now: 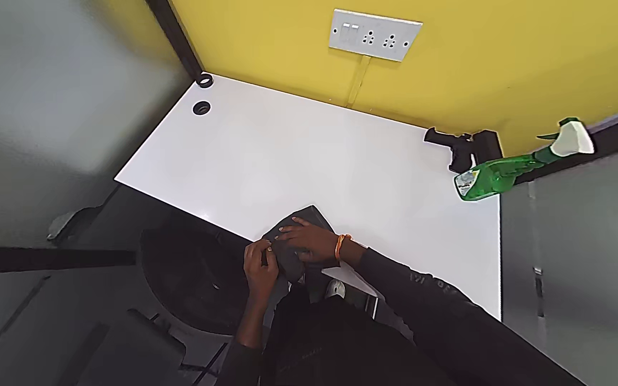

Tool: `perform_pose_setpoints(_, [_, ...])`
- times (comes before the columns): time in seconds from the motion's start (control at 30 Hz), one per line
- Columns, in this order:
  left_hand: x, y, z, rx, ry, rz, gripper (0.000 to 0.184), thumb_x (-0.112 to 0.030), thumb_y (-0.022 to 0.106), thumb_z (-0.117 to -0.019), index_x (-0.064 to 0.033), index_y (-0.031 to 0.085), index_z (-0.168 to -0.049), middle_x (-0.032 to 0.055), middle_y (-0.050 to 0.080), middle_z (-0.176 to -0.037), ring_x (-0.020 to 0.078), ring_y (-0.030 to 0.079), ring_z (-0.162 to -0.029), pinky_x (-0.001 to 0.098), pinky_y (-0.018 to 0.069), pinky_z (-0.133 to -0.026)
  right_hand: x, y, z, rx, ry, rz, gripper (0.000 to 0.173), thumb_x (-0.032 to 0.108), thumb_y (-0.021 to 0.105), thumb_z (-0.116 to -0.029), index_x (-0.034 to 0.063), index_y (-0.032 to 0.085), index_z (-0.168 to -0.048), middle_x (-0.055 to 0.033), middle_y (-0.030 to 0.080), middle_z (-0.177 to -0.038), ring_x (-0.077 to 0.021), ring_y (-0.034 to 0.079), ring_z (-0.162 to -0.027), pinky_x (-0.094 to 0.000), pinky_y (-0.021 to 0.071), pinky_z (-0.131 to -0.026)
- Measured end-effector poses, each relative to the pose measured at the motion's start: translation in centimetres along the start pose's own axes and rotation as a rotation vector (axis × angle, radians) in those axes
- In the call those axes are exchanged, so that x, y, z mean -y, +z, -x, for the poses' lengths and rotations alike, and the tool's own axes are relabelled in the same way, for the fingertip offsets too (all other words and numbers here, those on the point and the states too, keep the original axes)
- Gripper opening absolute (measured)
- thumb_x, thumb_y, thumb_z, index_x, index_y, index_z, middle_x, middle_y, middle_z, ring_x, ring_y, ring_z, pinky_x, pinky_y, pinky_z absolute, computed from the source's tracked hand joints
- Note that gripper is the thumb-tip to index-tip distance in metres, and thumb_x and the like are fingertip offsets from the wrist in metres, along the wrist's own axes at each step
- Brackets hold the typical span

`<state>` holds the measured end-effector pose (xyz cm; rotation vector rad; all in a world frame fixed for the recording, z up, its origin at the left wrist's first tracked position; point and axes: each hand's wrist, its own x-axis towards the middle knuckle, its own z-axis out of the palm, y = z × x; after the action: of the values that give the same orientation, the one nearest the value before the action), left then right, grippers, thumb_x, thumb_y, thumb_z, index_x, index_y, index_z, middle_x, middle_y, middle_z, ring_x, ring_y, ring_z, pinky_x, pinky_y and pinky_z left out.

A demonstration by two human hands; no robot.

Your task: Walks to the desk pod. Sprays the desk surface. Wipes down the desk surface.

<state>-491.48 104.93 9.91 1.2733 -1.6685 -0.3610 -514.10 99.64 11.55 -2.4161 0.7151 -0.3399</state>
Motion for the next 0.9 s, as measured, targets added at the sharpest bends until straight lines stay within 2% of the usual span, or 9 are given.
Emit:
perform_pose_setpoints(0.17, [-0.4,2.0,-1.0,0.064,0.035,0.037,0.018,-0.009,0.059,-0.0914,-0.0009,0.073,-0.1,0.0113,0.073,-0.106,0.0198,0.069,-0.105,0.0341,0.057,-0.095,-3.5,-3.0,-0.3,-0.09,0.246,0.091,0.038,0.023,0.056,-0.0986,0.0165,0.065,-0.135,-0.001,0.048,-0.159,-0.0255,0.031,-0.155,-0.0636,0.0137,-0.126])
perform_pose_setpoints(0.3, [-1.2,3.7,-2.0,0.129,0.091,0.089,0.02,-0.009,0.059,-0.0925,0.0008,0.073,-0.103,0.0153,0.072,-0.112,0.0251,0.067,-0.113,0.0386,0.0545,-0.101,-4.9,-4.5,0.8,-0.152,0.418,0.074,0.041,0.026,0.051,-0.0996,0.0199,0.062,-0.138,0.0007,0.045,-0.161,-0.0219,0.029,-0.156,-0.0616,0.0115,-0.126])
perform_pose_setpoints(0.4, [-1.8,4.7,-2.7,0.142,0.105,0.112,0.021,-0.013,0.059,-0.0946,-0.0002,0.072,-0.105,0.0168,0.07,-0.116,0.0274,0.064,-0.117,0.0405,0.0518,-0.104,-3.2,-3.6,2.1,-0.177,0.475,0.08,0.041,0.026,0.051,-0.0998,0.0195,0.062,-0.138,-0.0006,0.046,-0.16,-0.0243,0.03,-0.155,-0.063,0.0113,-0.126])
perform_pose_setpoints(0.53, [-2.0,5.7,-3.1,0.14,0.108,0.101,0.026,-0.014,0.055,-0.0964,0.0022,0.072,-0.108,0.0199,0.068,-0.12,0.0299,0.062,-0.121,0.0422,0.0487,-0.107,1.0,-0.5,4.9,-0.231,0.459,0.09,0.039,0.028,0.059,-0.0968,0.0158,0.067,-0.133,-0.0014,0.049,-0.158,-0.0268,0.033,-0.154,-0.0663,0.0118,-0.125])
perform_pose_setpoints(0.6, [-1.9,6.1,-3.0,0.137,0.124,0.095,0.028,-0.016,0.052,-0.0989,0.0031,0.071,-0.108,0.0208,0.067,-0.121,0.0302,0.061,-0.122,0.0424,0.0475,-0.109,3.2,0.8,6.1,-0.213,0.473,0.099,0.044,0.037,0.064,-0.0953,0.0183,0.065,-0.134,-0.0017,0.045,-0.161,-0.0283,0.03,-0.155,-0.0694,0.0117,-0.123])
perform_pose_setpoints(0.67, [-1.7,6.6,-2.8,0.137,0.119,0.109,0.033,-0.019,0.049,-0.1016,0.0045,0.07,-0.111,0.0225,0.065,-0.124,0.0302,0.059,-0.124,0.0419,0.0462,-0.11,4.4,1.9,6.4,-0.165,0.511,0.142,0.057,0.051,0.062,-0.0943,0.0264,0.057,-0.145,-0.0025,0.035,-0.167,-0.0308,0.022,-0.158,-0.0729,0.0099,-0.121])
perform_pose_setpoints(0.77, [-1.7,6.7,-3.0,0.152,0.079,0.191,0.044,-0.027,0.046,-0.1023,0.0101,0.064,-0.119,0.0271,0.059,-0.134,0.0294,0.056,-0.13,0.0395,0.0454,-0.112,4.5,1.8,5.3,-0.108,0.554,0.176,0.067,0.062,0.055,-0.0945,0.0327,0.046,-0.155,-0.0058,0.023,-0.172,-0.0357,0.015,-0.159,-0.0768,0.0071,-0.118])
perform_pose_setpoints(0.9, [-0.9,6.3,-3.2,0.149,0.013,0.375,0.065,-0.041,0.044,-0.104,0.015,0.049,-0.136,0.0298,0.045,-0.149,0.0309,0.044,-0.143,0.041,0.0378,-0.119,1.7,-0.1,2.5,-0.114,0.574,0.129,0.07,0.06,0.059,-0.0929,0.0344,0.043,-0.157,-0.0062,0.021,-0.172,-0.0366,0.012,-0.159,-0.0763,0.004,-0.119])
